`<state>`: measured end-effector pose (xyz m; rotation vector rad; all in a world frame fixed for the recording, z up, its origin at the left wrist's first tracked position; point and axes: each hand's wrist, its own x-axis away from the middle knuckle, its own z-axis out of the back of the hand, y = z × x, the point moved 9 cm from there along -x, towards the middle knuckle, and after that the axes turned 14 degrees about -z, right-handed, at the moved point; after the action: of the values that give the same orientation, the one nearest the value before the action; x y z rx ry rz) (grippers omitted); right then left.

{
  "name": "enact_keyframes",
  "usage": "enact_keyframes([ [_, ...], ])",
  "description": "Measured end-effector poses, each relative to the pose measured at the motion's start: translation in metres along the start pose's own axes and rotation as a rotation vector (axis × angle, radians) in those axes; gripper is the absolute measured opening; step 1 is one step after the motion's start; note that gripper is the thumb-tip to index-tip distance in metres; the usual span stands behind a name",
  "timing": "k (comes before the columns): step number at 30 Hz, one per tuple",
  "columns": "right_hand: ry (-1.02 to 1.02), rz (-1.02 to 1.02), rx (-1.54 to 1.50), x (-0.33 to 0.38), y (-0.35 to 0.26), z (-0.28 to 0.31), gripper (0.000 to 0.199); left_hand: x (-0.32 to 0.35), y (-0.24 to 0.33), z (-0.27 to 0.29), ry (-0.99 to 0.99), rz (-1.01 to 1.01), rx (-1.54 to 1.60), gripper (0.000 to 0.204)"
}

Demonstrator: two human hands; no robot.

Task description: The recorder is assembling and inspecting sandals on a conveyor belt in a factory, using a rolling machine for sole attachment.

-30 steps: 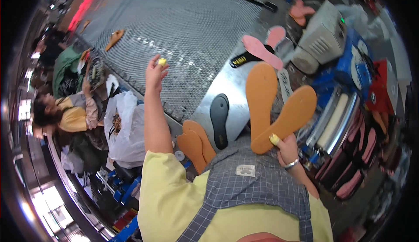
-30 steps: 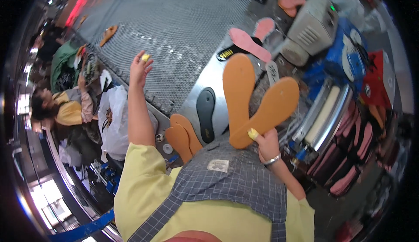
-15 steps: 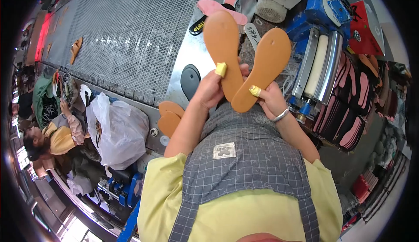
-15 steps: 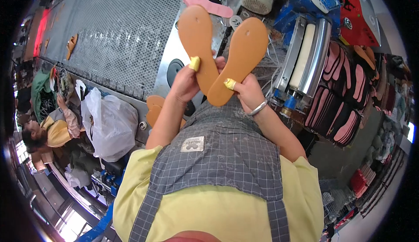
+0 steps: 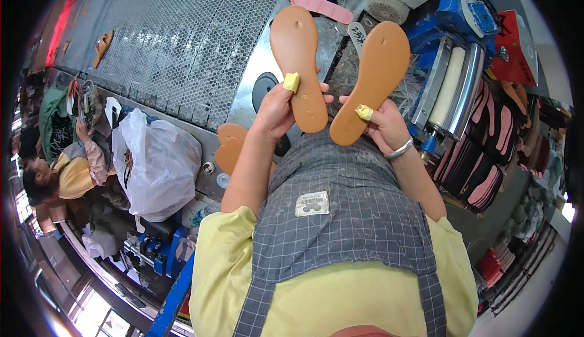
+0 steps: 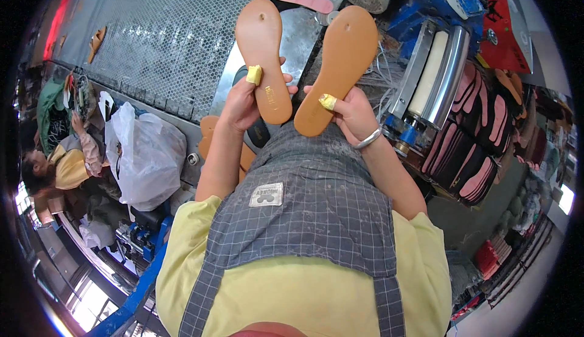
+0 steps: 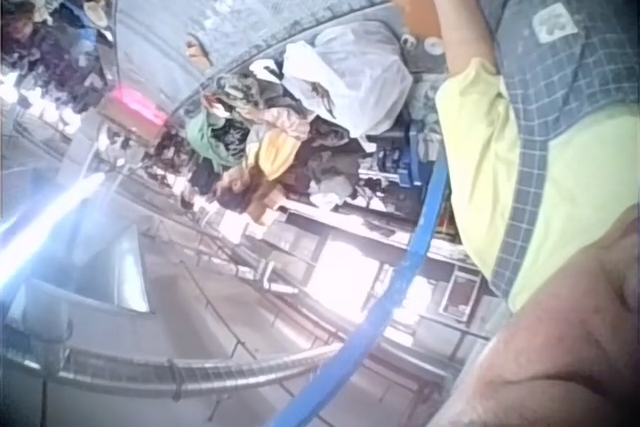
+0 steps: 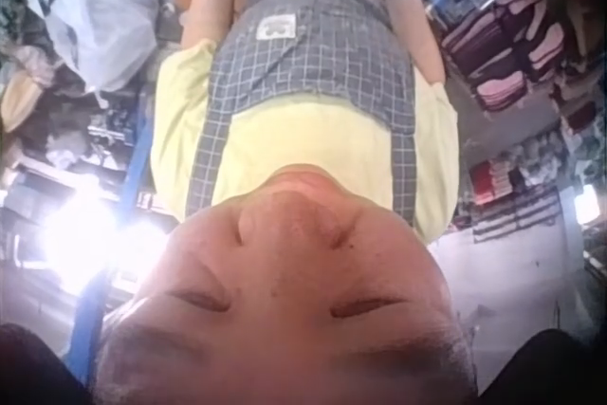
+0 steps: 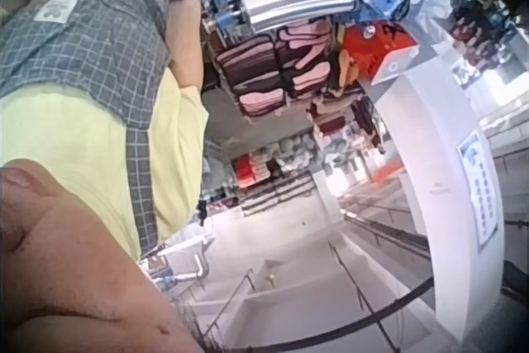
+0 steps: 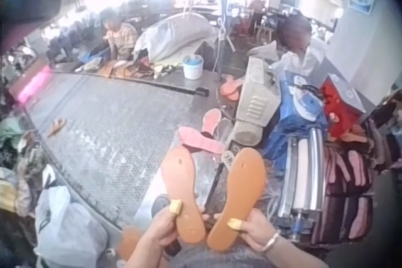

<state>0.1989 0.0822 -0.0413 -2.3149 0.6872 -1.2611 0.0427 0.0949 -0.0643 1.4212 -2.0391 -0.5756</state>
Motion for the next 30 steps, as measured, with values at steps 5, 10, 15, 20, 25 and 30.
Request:
enact_keyframes([
  [5,0.027,-0.028,0.033,-0.004,0.001,-0.002,0.034,0.003,-0.005,0.007,0.001,0.020,0.028,0.053],
  [10,0.018,-0.077,0.035,-0.018,0.005,-0.004,0.034,0.004,-0.010,0.010,-0.039,0.021,0.110,0.055],
  [15,0.057,-0.124,0.160,-0.045,0.010,-0.008,0.034,0.003,-0.001,0.034,-0.018,0.016,-0.148,0.055],
  [20,0.029,-0.069,0.081,-0.083,0.005,-0.022,0.033,-0.005,0.019,0.067,-0.004,-0.009,-0.168,0.050],
  [25,0.081,-0.149,0.026,-0.153,-0.012,-0.034,0.030,-0.032,0.056,0.134,0.135,-0.047,-0.092,0.044],
  [30,0.042,-0.205,-0.017,-0.225,-0.027,-0.051,0.036,-0.035,0.106,0.223,0.383,-0.075,-0.075,0.058],
])
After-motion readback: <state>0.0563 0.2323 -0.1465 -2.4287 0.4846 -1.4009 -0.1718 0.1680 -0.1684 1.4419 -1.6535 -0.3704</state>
